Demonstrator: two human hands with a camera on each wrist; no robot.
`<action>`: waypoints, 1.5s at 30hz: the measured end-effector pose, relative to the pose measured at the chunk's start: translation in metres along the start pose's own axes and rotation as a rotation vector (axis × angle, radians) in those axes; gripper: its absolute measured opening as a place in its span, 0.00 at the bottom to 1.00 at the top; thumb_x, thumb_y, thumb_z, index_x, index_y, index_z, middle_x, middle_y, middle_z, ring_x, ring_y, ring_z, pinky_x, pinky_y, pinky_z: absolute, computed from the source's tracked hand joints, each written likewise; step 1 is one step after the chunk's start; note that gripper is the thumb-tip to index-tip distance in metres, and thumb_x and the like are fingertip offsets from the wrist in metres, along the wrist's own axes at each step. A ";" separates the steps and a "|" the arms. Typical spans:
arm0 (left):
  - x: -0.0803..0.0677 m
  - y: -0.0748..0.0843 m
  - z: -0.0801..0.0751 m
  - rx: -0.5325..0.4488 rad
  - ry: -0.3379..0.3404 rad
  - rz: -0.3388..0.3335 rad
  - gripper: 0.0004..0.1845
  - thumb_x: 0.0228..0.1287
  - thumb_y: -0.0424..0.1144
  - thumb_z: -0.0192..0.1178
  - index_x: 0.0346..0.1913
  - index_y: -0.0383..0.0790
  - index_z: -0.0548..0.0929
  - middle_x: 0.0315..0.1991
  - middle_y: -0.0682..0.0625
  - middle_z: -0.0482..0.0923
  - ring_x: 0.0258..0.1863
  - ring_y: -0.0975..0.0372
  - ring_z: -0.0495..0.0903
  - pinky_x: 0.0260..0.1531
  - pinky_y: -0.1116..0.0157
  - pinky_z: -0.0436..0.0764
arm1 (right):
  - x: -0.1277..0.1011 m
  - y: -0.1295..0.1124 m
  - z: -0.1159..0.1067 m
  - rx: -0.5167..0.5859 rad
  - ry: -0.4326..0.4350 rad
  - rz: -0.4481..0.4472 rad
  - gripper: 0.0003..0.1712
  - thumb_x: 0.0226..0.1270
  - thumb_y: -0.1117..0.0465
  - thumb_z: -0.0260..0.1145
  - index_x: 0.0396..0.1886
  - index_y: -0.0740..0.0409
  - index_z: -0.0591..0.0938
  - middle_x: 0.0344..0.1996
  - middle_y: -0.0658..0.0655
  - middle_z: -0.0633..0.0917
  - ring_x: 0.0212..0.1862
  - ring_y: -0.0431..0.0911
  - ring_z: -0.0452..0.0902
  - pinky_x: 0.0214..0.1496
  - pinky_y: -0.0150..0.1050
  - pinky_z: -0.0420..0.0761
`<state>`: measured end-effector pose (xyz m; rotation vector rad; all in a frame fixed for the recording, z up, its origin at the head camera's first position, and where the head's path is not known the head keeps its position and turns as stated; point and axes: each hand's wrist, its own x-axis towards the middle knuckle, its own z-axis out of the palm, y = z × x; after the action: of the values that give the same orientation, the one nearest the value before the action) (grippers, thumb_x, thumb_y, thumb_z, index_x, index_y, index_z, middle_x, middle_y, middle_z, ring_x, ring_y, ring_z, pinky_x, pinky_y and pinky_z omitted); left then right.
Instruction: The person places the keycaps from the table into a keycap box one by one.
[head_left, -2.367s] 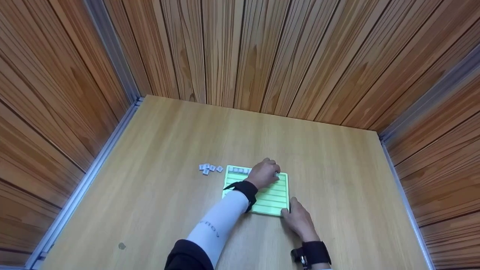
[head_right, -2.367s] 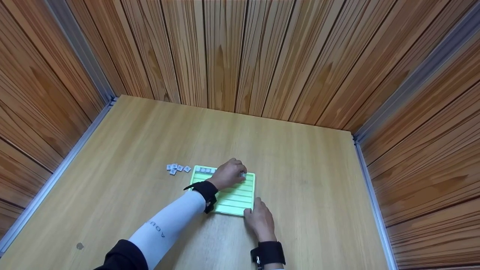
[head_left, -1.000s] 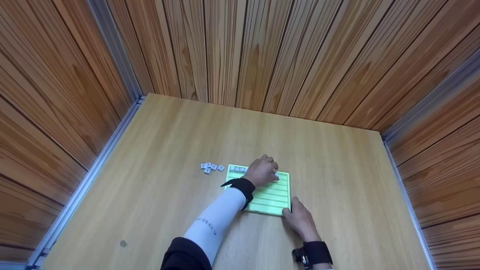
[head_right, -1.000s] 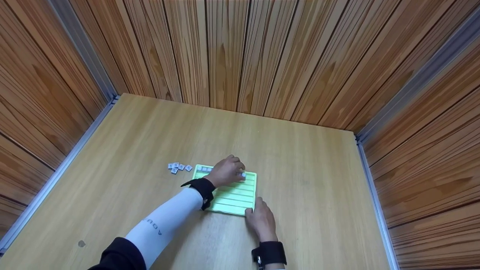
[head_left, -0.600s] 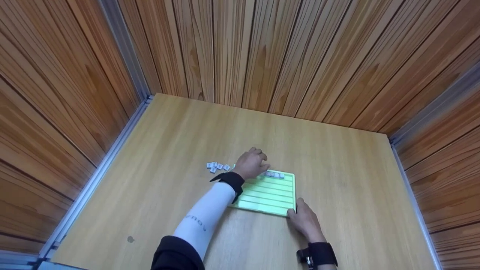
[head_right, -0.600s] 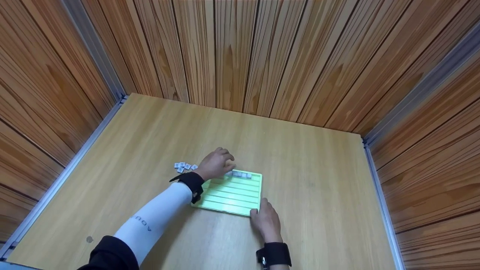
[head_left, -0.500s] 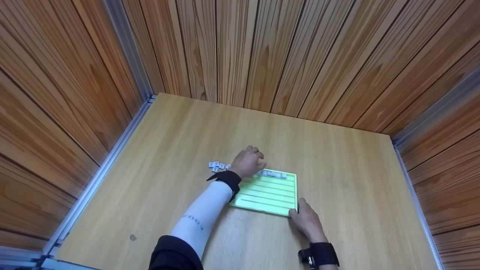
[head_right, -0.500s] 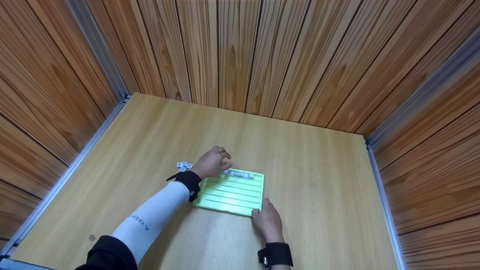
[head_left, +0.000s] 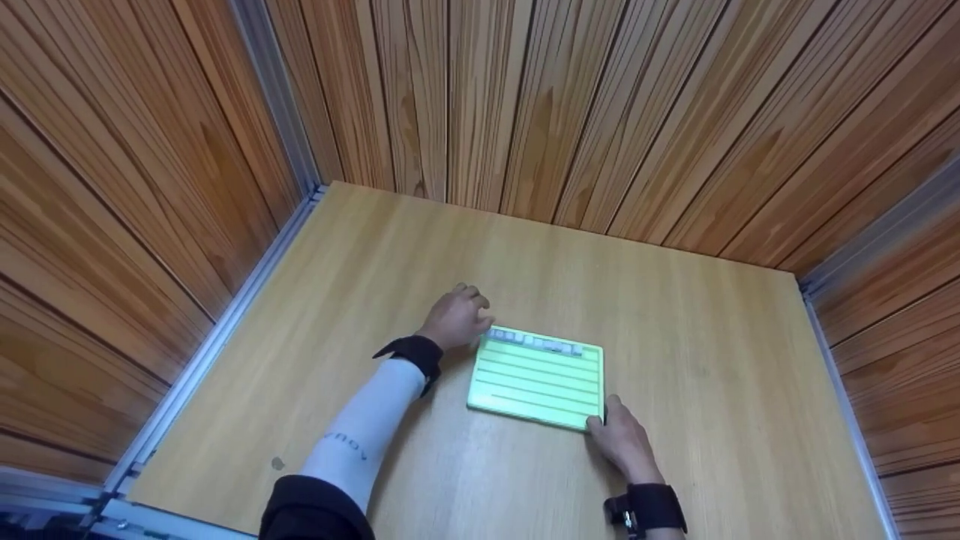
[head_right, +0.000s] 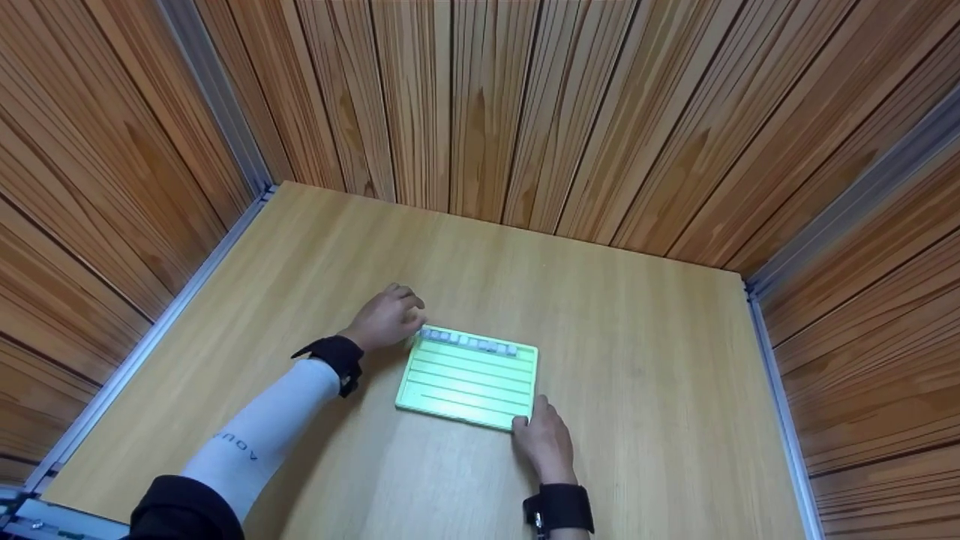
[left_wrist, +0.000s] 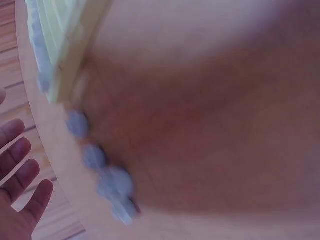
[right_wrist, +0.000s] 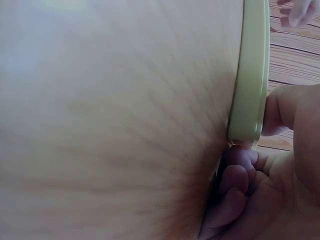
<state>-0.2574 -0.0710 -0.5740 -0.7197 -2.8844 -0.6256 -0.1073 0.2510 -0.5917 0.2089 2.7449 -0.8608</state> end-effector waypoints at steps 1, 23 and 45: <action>-0.002 -0.004 -0.001 -0.004 0.005 -0.003 0.17 0.70 0.48 0.61 0.50 0.37 0.87 0.48 0.46 0.83 0.48 0.54 0.77 0.48 0.59 0.80 | 0.000 0.000 -0.001 0.002 -0.002 0.001 0.10 0.68 0.61 0.57 0.41 0.63 0.70 0.31 0.57 0.70 0.33 0.51 0.66 0.31 0.41 0.66; -0.043 -0.051 -0.006 -0.068 -0.123 -0.194 0.20 0.62 0.48 0.66 0.49 0.37 0.85 0.44 0.49 0.76 0.44 0.57 0.74 0.47 0.59 0.80 | 0.000 0.001 -0.001 -0.017 0.013 -0.029 0.09 0.68 0.60 0.57 0.39 0.61 0.69 0.30 0.56 0.70 0.32 0.50 0.65 0.32 0.41 0.65; -0.049 -0.060 -0.014 -0.110 -0.190 -0.233 0.21 0.52 0.41 0.65 0.50 0.38 0.83 0.43 0.49 0.76 0.43 0.56 0.73 0.48 0.58 0.77 | 0.000 -0.001 -0.002 -0.010 -0.029 0.013 0.10 0.68 0.60 0.56 0.40 0.63 0.68 0.30 0.56 0.68 0.32 0.51 0.66 0.31 0.41 0.65</action>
<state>-0.2424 -0.1460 -0.5924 -0.4816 -3.1608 -0.7878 -0.1084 0.2510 -0.5895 0.2105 2.7175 -0.8404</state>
